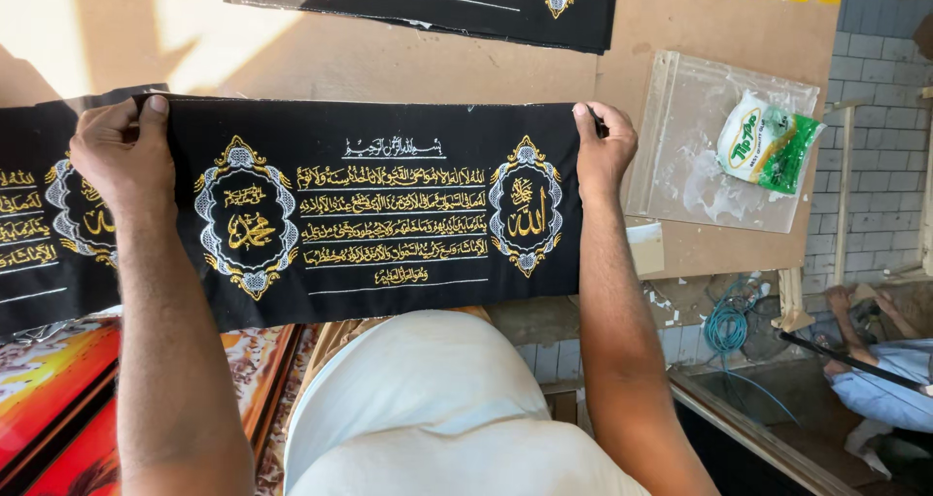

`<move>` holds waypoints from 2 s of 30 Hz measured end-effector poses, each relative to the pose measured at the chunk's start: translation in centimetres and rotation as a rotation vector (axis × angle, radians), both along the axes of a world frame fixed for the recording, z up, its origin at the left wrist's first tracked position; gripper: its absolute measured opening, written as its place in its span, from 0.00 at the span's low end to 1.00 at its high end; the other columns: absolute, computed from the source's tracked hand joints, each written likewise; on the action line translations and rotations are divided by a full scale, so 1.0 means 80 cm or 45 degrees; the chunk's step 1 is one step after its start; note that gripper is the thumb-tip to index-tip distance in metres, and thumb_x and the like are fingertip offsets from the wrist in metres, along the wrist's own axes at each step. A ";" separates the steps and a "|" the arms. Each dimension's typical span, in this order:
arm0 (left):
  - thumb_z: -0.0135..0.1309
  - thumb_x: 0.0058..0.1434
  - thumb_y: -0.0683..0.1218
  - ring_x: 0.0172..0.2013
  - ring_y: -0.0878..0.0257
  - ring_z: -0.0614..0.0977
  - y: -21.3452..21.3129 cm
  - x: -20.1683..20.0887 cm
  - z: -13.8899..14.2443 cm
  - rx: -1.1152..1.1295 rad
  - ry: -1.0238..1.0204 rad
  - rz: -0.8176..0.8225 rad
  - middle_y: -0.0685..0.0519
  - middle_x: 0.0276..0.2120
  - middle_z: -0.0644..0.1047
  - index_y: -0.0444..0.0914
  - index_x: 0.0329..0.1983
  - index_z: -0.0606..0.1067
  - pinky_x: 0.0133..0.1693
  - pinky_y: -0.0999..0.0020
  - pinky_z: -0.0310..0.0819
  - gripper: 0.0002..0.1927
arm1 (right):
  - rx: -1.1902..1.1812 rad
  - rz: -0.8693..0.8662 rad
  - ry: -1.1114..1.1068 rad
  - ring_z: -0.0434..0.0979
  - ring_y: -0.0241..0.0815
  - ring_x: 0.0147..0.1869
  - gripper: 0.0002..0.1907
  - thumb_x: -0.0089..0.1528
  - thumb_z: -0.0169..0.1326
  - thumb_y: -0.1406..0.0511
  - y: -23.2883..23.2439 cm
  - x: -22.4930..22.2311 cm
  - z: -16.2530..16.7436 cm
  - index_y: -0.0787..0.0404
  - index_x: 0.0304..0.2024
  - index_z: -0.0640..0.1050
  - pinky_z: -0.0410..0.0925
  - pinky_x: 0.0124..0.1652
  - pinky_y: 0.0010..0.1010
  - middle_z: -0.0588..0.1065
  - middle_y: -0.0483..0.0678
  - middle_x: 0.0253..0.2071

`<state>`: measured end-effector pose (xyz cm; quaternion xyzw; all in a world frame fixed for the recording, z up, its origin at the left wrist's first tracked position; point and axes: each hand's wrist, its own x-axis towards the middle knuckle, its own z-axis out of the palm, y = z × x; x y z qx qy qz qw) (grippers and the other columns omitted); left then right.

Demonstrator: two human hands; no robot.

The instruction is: The person spreads white adhesive paste across a flat board using a small handheld pad, then lays a black embroidered cloth banner onto the glued surface and presses it flat with both hands. They repeat the gluing and mounting process on additional boards.

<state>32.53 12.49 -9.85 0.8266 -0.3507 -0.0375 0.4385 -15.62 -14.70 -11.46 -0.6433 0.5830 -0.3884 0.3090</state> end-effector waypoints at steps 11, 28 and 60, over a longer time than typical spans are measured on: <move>0.65 0.68 0.40 0.30 0.72 0.73 -0.012 0.001 0.007 -0.005 0.230 0.046 0.55 0.30 0.79 0.30 0.38 0.82 0.32 0.73 0.67 0.07 | 0.028 -0.030 0.080 0.77 0.36 0.39 0.12 0.63 0.65 0.65 -0.015 0.004 -0.009 0.69 0.42 0.83 0.71 0.42 0.29 0.80 0.49 0.36; 0.67 0.64 0.46 0.29 0.73 0.83 -0.024 0.014 0.023 0.095 1.013 0.279 0.56 0.31 0.83 0.37 0.40 0.81 0.34 0.78 0.82 0.09 | 0.638 -0.013 -0.311 0.78 0.33 0.43 0.14 0.58 0.62 0.62 -0.042 0.017 0.018 0.64 0.42 0.81 0.70 0.46 0.26 0.80 0.44 0.37; 0.60 0.76 0.44 0.29 0.72 0.71 0.217 -0.093 0.015 0.391 0.765 0.156 0.55 0.33 0.74 0.30 0.46 0.73 0.32 0.75 0.67 0.12 | 0.826 -0.223 -0.017 0.63 0.31 0.22 0.16 0.64 0.62 0.55 0.216 -0.145 0.018 0.59 0.35 0.75 0.57 0.22 0.25 0.67 0.42 0.25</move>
